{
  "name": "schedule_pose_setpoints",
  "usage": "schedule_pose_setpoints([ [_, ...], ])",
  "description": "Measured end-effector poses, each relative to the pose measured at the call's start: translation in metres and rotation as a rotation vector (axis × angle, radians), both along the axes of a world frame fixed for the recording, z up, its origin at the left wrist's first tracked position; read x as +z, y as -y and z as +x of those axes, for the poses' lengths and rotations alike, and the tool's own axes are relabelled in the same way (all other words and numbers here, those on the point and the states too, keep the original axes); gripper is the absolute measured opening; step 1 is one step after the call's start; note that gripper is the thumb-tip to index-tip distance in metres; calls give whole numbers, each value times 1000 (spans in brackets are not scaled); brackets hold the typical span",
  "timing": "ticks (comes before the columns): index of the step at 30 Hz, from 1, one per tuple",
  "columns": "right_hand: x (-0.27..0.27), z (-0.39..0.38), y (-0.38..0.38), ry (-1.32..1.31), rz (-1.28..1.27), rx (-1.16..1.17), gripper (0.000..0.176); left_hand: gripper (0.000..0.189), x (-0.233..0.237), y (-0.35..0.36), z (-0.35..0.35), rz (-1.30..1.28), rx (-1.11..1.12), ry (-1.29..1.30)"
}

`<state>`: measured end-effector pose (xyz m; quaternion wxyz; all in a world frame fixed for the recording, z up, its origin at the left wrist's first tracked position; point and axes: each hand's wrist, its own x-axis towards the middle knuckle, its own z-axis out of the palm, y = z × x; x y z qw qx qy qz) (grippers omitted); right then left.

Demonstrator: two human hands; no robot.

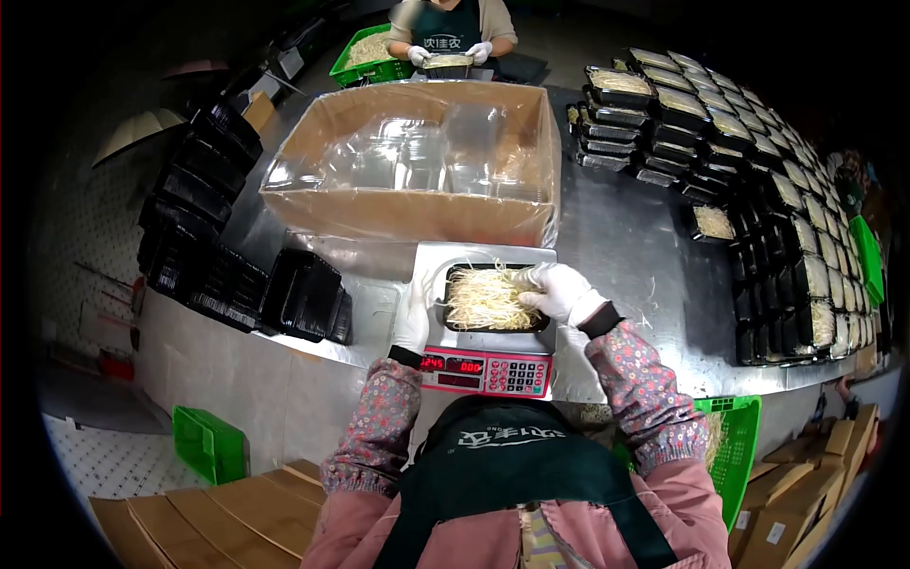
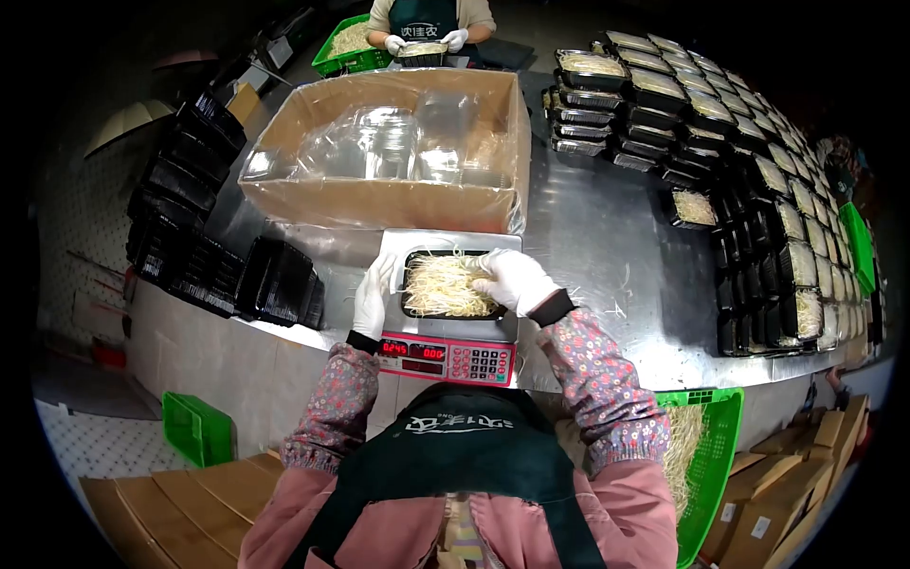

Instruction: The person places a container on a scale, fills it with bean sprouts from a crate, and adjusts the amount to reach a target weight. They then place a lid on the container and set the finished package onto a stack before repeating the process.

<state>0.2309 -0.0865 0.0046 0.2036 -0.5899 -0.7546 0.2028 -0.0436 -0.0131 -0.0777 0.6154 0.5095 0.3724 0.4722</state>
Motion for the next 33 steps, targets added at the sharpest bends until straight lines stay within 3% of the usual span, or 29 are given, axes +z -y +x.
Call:
schedule_pose_setpoints([
  [1, 22, -2, 7, -28, -25, -25, 36, 60, 0, 3, -8, 21, -16, -41],
  [8, 20, 7, 22, -78, 139, -162, 36, 49, -1, 31, -25, 71, -6, -155],
  [10, 14, -4, 18, -18, 202, -91, 40, 53, 22, 36, -17, 353, -7, -515],
  [11, 8, -11, 15, -12, 258, -80, 40, 45, 37, 40, -9, 435, 34, -544],
  [14, 2, -34, 8, -11, 335, -57, 34, 34, 19, 33, -7, 484, -9, -595],
  [15, -2, -39, 6, 20, 352, -44, 31, 23, 27, 34, -6, 527, 12, -587],
  [19, -27, -48, -4, 111, 345, -5, 22, 22, 30, 30, -6, 153, 127, -70],
  [22, -34, -52, -2, 120, 353, -13, 21, 20, 68, 26, -2, 412, 149, -225],
  [25, -28, -51, 0, 115, 327, 11, 23, 17, 93, 26, 27, 735, 91, -607],
  [29, -22, -28, 7, -24, 251, 43, 28, 39, 55, 27, 61, 886, -146, -914],
  [33, 7, 1, 33, -214, 153, -67, 30, 59, 88, 31, 45, 739, -323, -625],
])
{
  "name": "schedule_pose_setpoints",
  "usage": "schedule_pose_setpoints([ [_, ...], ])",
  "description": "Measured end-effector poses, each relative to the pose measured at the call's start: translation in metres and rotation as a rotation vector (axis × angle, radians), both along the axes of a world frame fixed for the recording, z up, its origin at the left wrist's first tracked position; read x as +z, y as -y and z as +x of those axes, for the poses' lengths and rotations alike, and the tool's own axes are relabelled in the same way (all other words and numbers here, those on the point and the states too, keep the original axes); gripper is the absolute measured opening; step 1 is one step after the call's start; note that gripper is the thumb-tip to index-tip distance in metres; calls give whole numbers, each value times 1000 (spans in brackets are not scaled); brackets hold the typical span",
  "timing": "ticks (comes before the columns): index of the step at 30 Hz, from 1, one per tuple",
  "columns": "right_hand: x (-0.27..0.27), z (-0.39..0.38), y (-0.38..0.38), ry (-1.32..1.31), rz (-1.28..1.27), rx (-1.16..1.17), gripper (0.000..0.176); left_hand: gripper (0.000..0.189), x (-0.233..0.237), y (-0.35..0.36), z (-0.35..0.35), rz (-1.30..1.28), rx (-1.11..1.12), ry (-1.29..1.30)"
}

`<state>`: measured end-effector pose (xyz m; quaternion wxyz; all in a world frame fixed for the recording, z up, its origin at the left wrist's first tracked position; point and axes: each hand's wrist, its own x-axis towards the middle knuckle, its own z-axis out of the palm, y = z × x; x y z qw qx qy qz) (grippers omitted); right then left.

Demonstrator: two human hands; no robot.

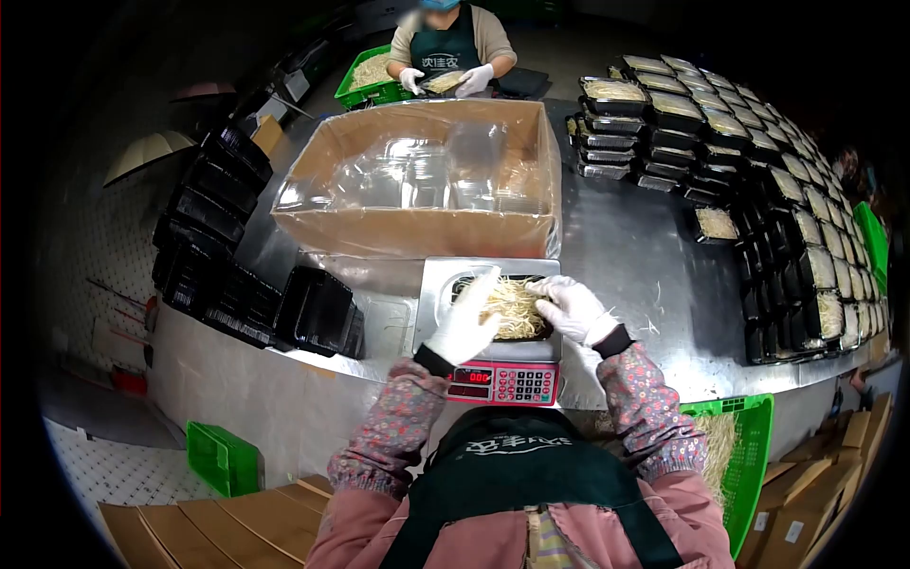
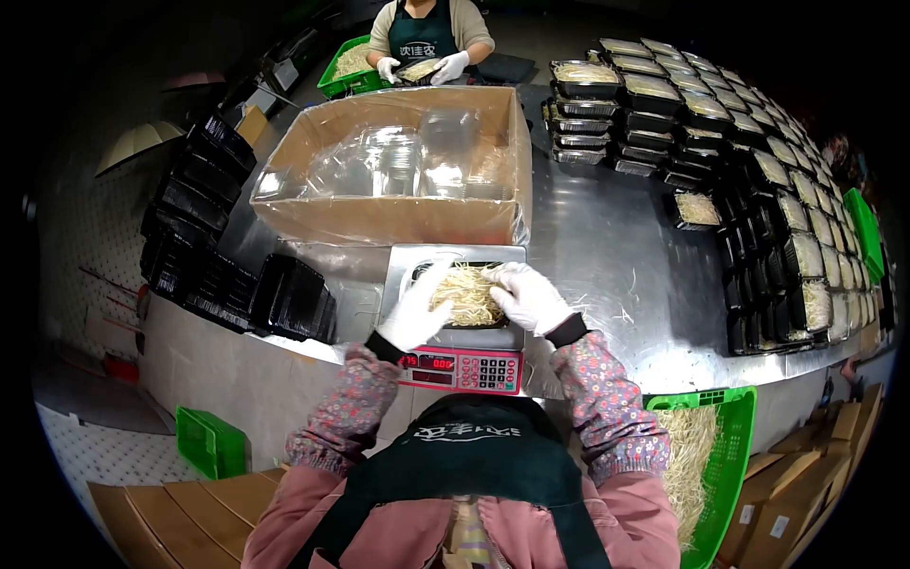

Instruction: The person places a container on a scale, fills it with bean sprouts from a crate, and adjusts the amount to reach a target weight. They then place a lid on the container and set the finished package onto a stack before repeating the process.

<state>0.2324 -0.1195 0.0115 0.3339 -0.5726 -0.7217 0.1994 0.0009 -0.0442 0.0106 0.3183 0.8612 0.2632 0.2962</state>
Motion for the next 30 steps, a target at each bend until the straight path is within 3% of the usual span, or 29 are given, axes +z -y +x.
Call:
schedule_pose_setpoints([
  [2, 3, 10, 10, -62, -33, -83, 29, 57, 16, -14, -20, -25, -36, 96],
  [4, 2, 14, 14, -103, 3, -134, 33, 54, 19, -26, -35, -247, 217, 117],
  [6, -3, 11, 12, -64, 47, -202, 41, 51, -20, -53, -51, -171, 418, 66],
  [7, -7, 4, 7, 2, 89, -235, 46, 51, -43, -66, -54, -62, 533, -111],
  [8, -3, -8, 3, 59, 73, -233, 61, 53, -62, -70, -52, 127, 430, -220],
  [9, -14, -20, -7, 179, 101, -250, 67, 42, -79, -67, -37, 345, 417, -255],
  [11, -44, -52, -22, 432, 107, -337, 65, 41, -47, -44, -6, 106, 261, -307],
  [13, -34, -70, -20, 459, -102, -165, 59, 40, -33, -13, 11, 331, 189, -393],
  [14, -49, -73, -15, 455, -29, -157, 57, 39, -48, -9, 7, 429, 197, -256],
  [17, -49, -70, -6, 338, -10, -137, 53, 34, -48, -3, 9, 323, 149, -169],
  [23, -52, -59, -37, 130, -45, -131, 37, 28, -59, -25, 23, 329, 174, -439],
  [25, -66, -48, -45, 19, -29, -40, 37, 28, -66, -24, 19, 425, 159, -319],
  [27, -62, -44, -40, -163, -56, 13, 37, 27, -65, -23, 15, 300, 168, -155],
  [30, -48, -35, -32, -168, 1, -42, 38, 22, -44, -16, 6, 47, 198, 88],
])
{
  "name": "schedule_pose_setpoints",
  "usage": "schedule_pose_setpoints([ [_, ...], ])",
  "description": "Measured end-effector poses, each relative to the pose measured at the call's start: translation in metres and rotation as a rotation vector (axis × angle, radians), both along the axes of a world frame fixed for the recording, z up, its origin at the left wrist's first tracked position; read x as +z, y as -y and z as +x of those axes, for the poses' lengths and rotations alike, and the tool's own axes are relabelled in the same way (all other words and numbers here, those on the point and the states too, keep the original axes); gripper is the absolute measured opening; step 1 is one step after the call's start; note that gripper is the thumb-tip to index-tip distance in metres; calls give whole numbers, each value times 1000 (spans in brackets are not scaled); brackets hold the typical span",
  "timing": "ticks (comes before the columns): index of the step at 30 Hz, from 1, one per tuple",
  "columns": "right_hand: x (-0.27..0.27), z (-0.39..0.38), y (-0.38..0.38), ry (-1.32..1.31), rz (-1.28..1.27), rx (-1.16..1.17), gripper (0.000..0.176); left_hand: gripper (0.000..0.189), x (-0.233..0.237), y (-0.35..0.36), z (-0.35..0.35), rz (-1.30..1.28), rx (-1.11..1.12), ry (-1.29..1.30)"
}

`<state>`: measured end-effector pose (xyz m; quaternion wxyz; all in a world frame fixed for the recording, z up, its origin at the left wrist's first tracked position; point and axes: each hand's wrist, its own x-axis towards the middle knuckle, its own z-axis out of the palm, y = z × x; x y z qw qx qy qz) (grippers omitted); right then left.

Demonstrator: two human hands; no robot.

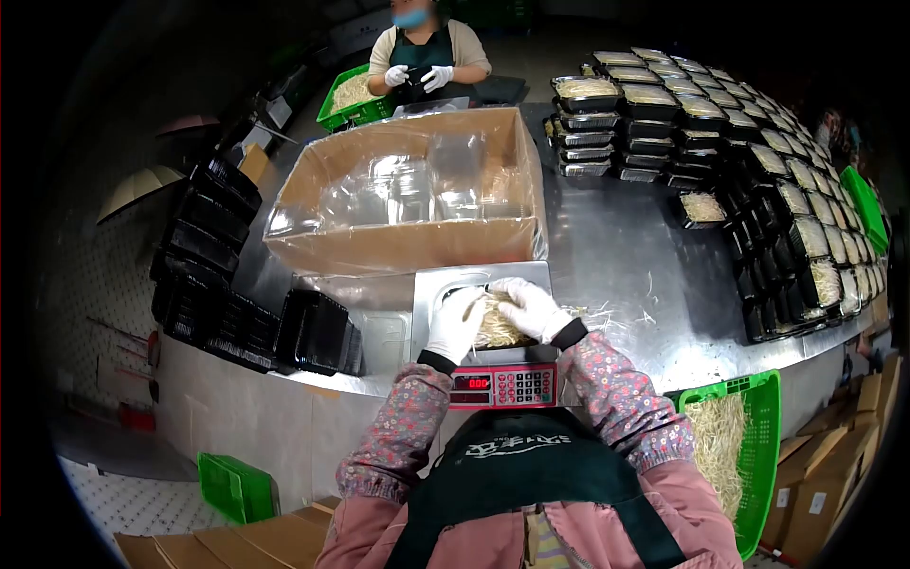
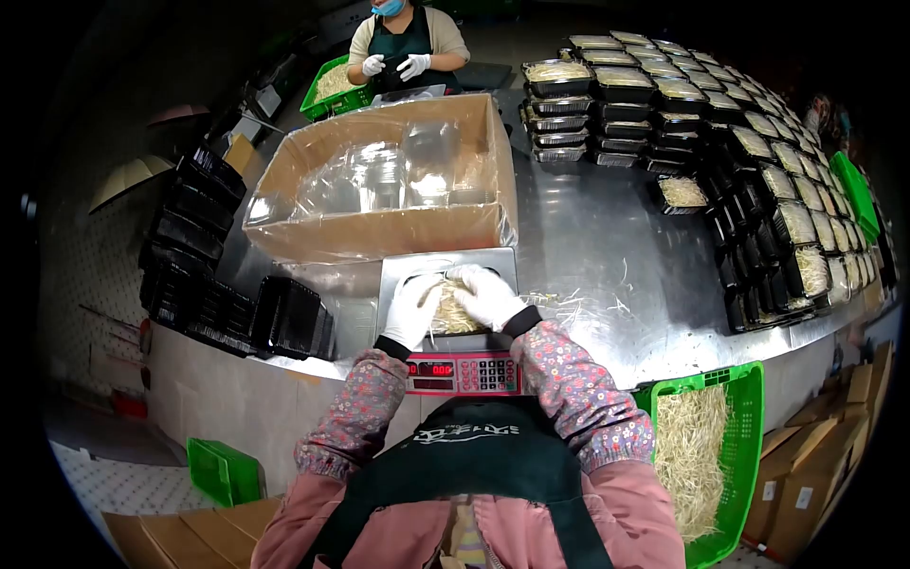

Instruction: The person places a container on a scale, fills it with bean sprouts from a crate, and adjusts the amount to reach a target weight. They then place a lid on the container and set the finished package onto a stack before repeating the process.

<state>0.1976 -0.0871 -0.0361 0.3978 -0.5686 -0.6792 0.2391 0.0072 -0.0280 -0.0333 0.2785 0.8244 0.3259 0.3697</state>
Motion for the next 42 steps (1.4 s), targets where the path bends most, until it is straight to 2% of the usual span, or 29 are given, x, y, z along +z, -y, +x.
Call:
schedule_pose_setpoints([
  [1, 12, 4, 3, -67, -10, 2, 38, 21, 8, -1, -5, 27, 0, 65],
  [3, 34, 10, 5, -196, -178, -70, 38, 20, 2, -8, -19, -90, -26, 245],
  [4, 34, 13, 3, -85, -10, -117, 37, 20, 19, -1, -26, -130, 21, 247],
  [5, 36, 14, 3, -4, 19, -150, 42, 22, 23, -1, -33, -148, 61, 276],
  [7, 38, 7, 0, 145, 5, -142, 51, 24, 20, -3, -52, 2, 94, 169],
  [9, 32, -11, -5, 325, 55, -73, 58, 29, 11, -1, -67, -73, 83, 101],
  [11, 20, -29, -5, 439, -86, 4, 64, 33, 7, 5, -76, -89, 61, 55],
  [14, 25, -31, -3, 421, -106, 187, 63, 39, -11, 13, -90, -118, 66, 3],
  [15, 24, -27, -5, 367, 52, 125, 57, 39, -14, 14, -92, -124, 74, 7],
  [17, 29, -17, -19, 203, 138, -1, 48, 42, -19, 18, -95, -151, 70, 22],
  [18, 42, -19, -27, 225, 50, -112, 41, 45, -21, 18, -94, -158, 62, 30],
  [19, 43, -20, -36, 367, 2, -193, 41, 47, -20, 18, -92, -162, 51, 37],
  [21, 34, -25, -51, 540, -77, -206, 42, 53, -16, 19, -87, -65, -3, -13],
  [23, 25, -29, -59, 469, -184, -160, 32, 58, -8, 23, -86, -17, -35, -57],
  [25, 30, -30, -68, 297, -240, -201, 29, 62, 2, 28, -87, -20, -41, -93],
  [27, 28, -20, -68, 0, 19, -169, 27, 61, 8, 34, -93, 0, 6, -129],
  [28, 43, -15, -67, -34, -26, -114, 20, 61, 9, 36, -96, 10, 28, -149],
  [29, 77, -14, -54, 70, -42, -131, 21, 59, 8, 37, -98, 49, 22, -163],
  [31, 89, -7, -51, 375, 83, 14, 22, 54, 8, 37, -98, 133, 7, -191],
  [33, 94, -18, -45, 669, 15, 102, 23, 50, 5, 38, -91, 129, 15, -161],
  [35, 76, -25, -41, 906, -32, 120, 37, 46, 3, 38, -87, 121, 31, -143],
  [37, 74, -28, -31, 717, 62, 95, 51, 42, 0, 34, -86, 46, 62, -8],
  [39, 78, -41, -17, 743, 20, 74, 67, 37, -8, 34, -87, -27, 107, 88],
  [40, 66, -45, -14, 746, 97, 69, 79, 35, -10, 33, -86, -27, 104, 96],
  [42, 53, -45, -15, 783, 14, 89, 80, 33, -7, 31, -81, -38, 96, 116],
])
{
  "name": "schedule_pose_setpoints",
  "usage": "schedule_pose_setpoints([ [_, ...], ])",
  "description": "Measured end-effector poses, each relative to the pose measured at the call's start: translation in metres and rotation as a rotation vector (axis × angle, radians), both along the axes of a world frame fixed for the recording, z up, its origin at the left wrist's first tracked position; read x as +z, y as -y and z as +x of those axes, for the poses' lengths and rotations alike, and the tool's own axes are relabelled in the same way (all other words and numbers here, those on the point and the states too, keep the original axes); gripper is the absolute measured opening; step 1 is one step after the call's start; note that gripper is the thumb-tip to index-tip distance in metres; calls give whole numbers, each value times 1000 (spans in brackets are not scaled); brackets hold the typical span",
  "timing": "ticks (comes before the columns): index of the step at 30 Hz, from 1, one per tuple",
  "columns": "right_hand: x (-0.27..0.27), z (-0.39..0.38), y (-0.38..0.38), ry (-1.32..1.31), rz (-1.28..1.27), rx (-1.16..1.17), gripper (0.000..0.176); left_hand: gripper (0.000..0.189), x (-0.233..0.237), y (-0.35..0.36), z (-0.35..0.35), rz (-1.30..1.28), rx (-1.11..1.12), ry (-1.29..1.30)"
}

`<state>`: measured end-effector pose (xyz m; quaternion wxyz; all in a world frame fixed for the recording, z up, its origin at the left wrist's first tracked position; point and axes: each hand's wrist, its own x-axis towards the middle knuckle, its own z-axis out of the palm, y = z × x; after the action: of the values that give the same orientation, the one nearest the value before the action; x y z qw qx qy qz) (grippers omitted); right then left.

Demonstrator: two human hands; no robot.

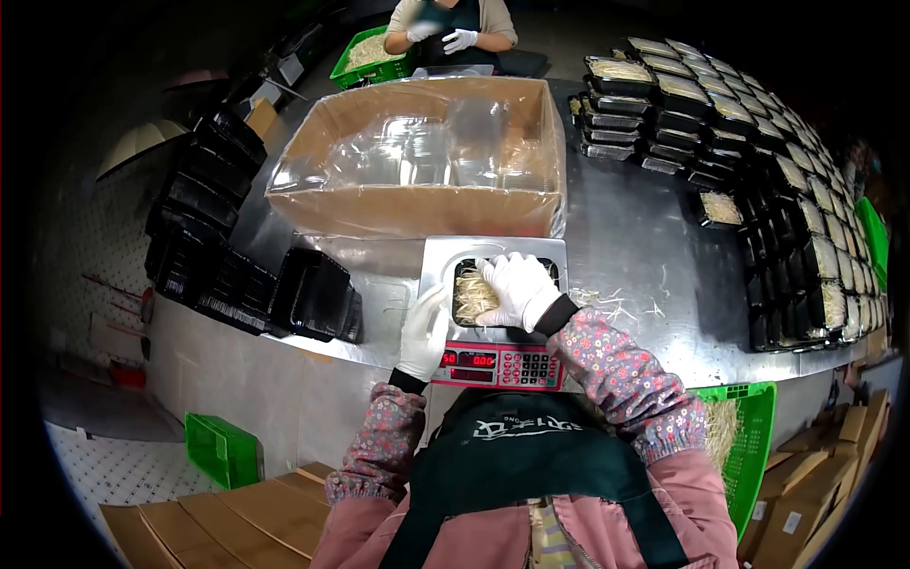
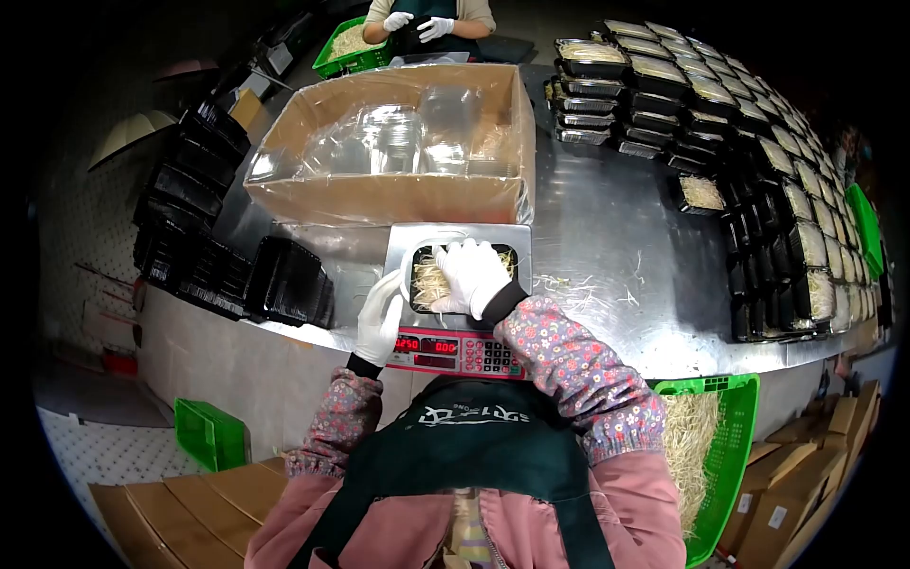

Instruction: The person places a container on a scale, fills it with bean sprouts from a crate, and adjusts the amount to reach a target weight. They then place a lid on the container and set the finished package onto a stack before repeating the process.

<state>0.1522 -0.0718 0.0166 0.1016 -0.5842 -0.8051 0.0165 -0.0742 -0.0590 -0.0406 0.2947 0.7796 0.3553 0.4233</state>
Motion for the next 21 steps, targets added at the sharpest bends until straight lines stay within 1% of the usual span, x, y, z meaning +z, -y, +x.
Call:
schedule_pose_setpoints([
  [1, 0, 2, 0, 22, -67, -14, 79, 32, 4, 3, 1, -21, -1, 7],
  [3, 14, 16, 3, -76, -114, 4, 73, 31, 3, 3, -1, -50, 3, 18],
  [5, 23, 26, 3, -86, -174, -14, 66, 30, -2, -1, -6, -59, 0, 22],
  [7, 5, 39, -3, -120, -134, 38, 80, 38, 1, -1, -4, -83, -39, 13],
  [9, 3, 44, 0, -140, -193, 4, 76, 46, 12, 4, 4, -82, -62, -34],
  [10, 3, 45, 1, -151, -224, -12, 75, 60, 17, 3, 4, -12, -98, -156],
  [13, 3, 61, 4, -334, -41, 66, 69, 67, 39, 2, 13, 96, -179, -263],
  [14, 7, 70, 9, -423, 1, 70, 66, 70, 38, -2, 14, 106, -206, -304],
  [17, 1, 95, 19, -602, -80, -71, 61, 66, 39, -10, 19, 150, -247, -352],
  [18, 2, 94, 23, -652, -65, -133, 52, 61, 40, -14, 25, 188, -231, -357],
  [21, 6, 73, 30, -513, -90, -164, 44, 58, 50, -16, 46, 173, -244, -364],
])
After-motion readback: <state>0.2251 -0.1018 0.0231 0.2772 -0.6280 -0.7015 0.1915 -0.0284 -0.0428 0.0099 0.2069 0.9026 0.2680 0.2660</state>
